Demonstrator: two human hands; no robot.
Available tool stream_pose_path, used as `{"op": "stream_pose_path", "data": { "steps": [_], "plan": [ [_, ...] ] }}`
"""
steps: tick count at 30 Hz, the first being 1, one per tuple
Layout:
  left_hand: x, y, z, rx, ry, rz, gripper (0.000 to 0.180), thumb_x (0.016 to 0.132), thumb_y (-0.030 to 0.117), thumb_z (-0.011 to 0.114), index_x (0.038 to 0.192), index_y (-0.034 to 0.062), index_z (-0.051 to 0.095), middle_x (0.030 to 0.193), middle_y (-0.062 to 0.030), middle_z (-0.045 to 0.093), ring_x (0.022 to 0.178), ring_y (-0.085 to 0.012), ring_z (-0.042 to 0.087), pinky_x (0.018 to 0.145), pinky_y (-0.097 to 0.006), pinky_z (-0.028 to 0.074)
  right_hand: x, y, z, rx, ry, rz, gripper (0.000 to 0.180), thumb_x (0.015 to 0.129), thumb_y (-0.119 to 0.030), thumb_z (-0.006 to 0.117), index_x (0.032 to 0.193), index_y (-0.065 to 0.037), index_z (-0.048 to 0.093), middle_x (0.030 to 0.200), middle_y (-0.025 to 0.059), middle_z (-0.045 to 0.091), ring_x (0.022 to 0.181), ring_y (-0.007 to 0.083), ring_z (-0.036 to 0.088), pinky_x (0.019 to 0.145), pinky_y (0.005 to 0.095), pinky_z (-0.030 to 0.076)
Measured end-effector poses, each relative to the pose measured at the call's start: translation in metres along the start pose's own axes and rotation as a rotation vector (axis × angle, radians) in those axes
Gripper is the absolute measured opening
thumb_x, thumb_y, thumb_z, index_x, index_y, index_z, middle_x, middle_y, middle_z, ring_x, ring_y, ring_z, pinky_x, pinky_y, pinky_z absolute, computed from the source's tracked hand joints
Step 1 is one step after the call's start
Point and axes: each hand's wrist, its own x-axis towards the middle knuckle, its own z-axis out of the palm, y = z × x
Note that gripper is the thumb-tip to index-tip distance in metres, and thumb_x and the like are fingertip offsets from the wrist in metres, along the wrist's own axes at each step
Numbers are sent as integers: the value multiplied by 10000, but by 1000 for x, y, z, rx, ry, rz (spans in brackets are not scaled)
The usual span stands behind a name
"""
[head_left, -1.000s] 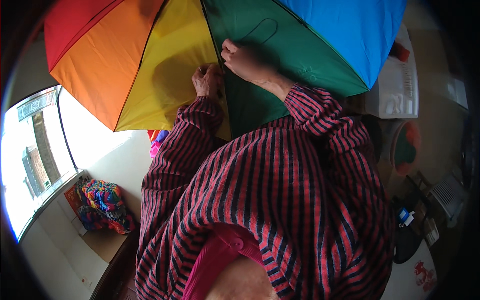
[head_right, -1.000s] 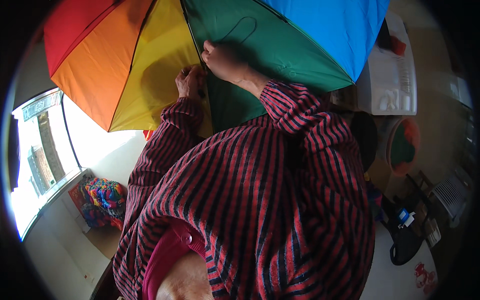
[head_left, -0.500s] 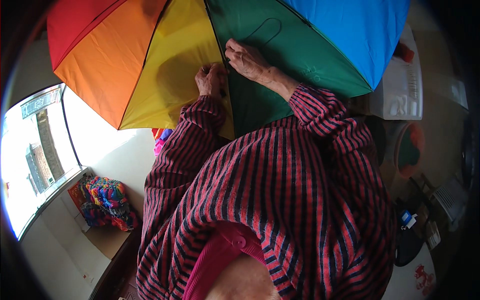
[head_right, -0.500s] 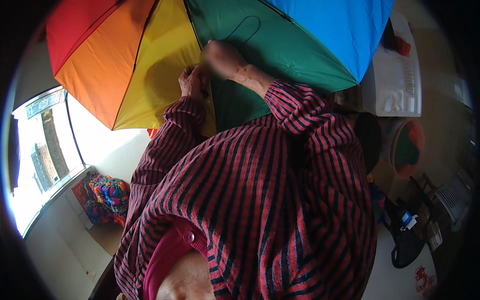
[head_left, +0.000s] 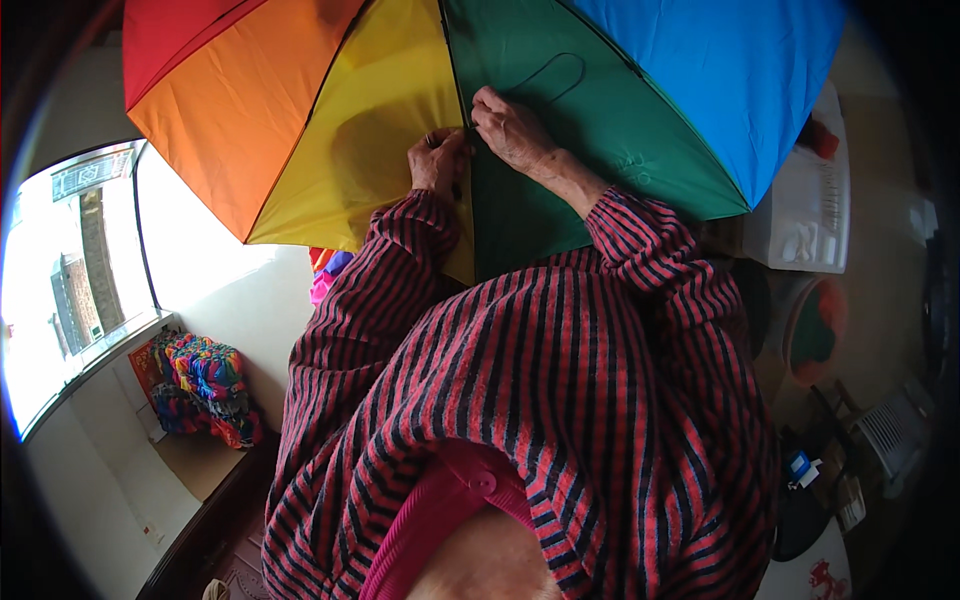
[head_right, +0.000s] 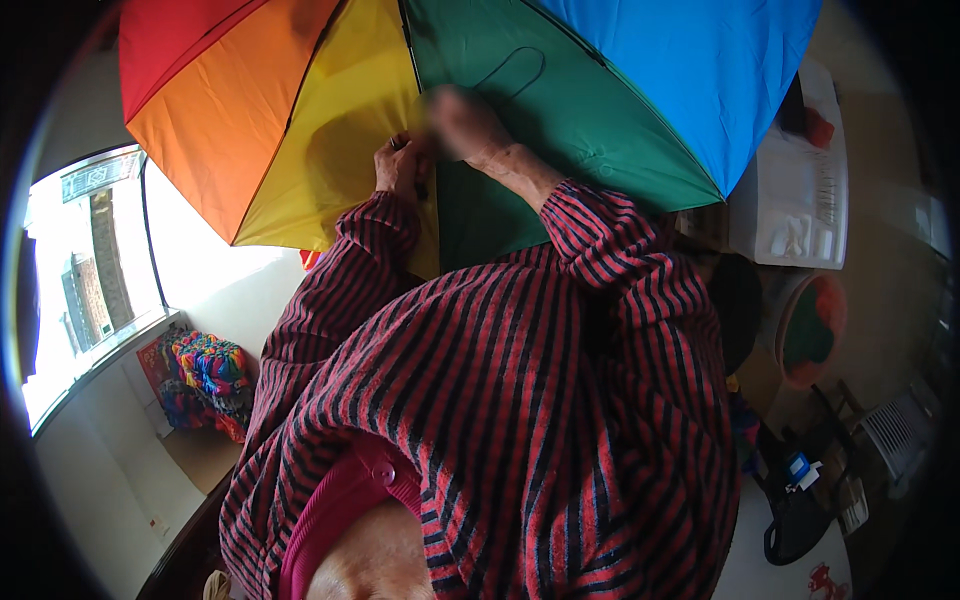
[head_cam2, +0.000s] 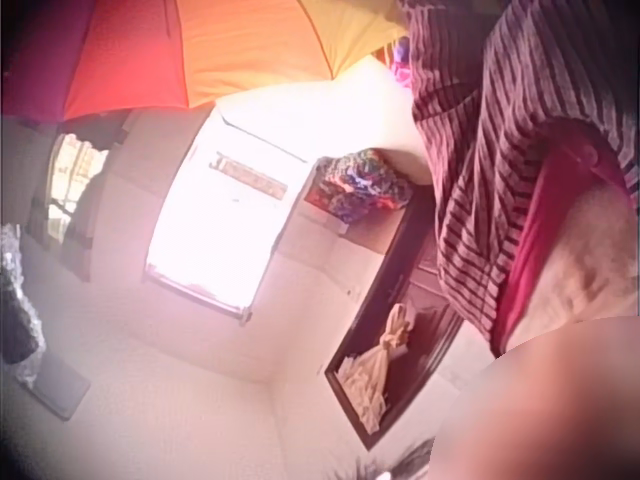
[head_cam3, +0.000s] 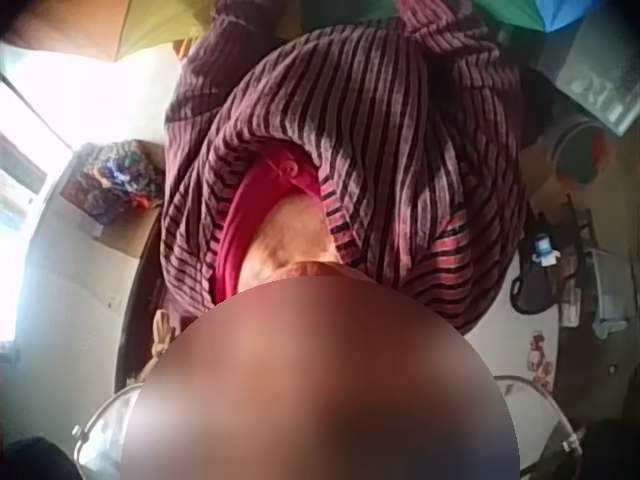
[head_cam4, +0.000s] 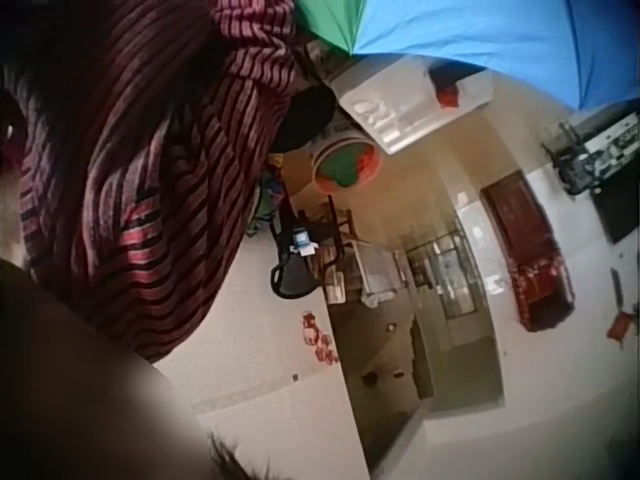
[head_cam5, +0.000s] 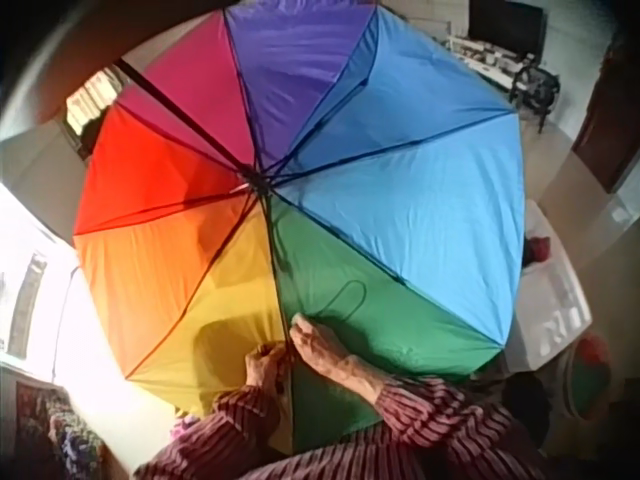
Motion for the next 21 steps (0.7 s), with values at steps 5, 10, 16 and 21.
{"op": "stream_pose_path", "data": {
  "steps": [5,10,16,21],
  "plan": [
    [1,-1,0,-7,3,13,140,834,182,627,836,42,626,638,-28,603,438,-63,423,384,-219,305,5,3,-6,-19,-71,-2,58,783,-31,522,784,-18,579,908,134,549,766,329,619,638,409,518],
    [5,-8,-2,107,137,92,153,778,161,671,845,27,639,645,-25,598,482,-85,481,426,-232,368,30,67,-137,867,-76,647,158,799,-129,558,883,-46,662,885,87,675,686,157,615,555,267,485],
    [14,-25,1,299,258,358,225,725,153,709,873,-11,662,696,-44,641,608,-116,584,573,-256,479,-24,146,-317,1742,674,35,149,835,-1,508,865,61,640,676,131,611,671,214,619,743,396,522],
    [11,-20,2,257,259,319,245,717,149,715,881,-25,665,754,-60,666,667,-115,600,634,-262,494,46,43,-176,21,1119,279,82,797,-91,600,738,-47,634,694,63,640,650,175,601,643,299,471]
  ]
}}
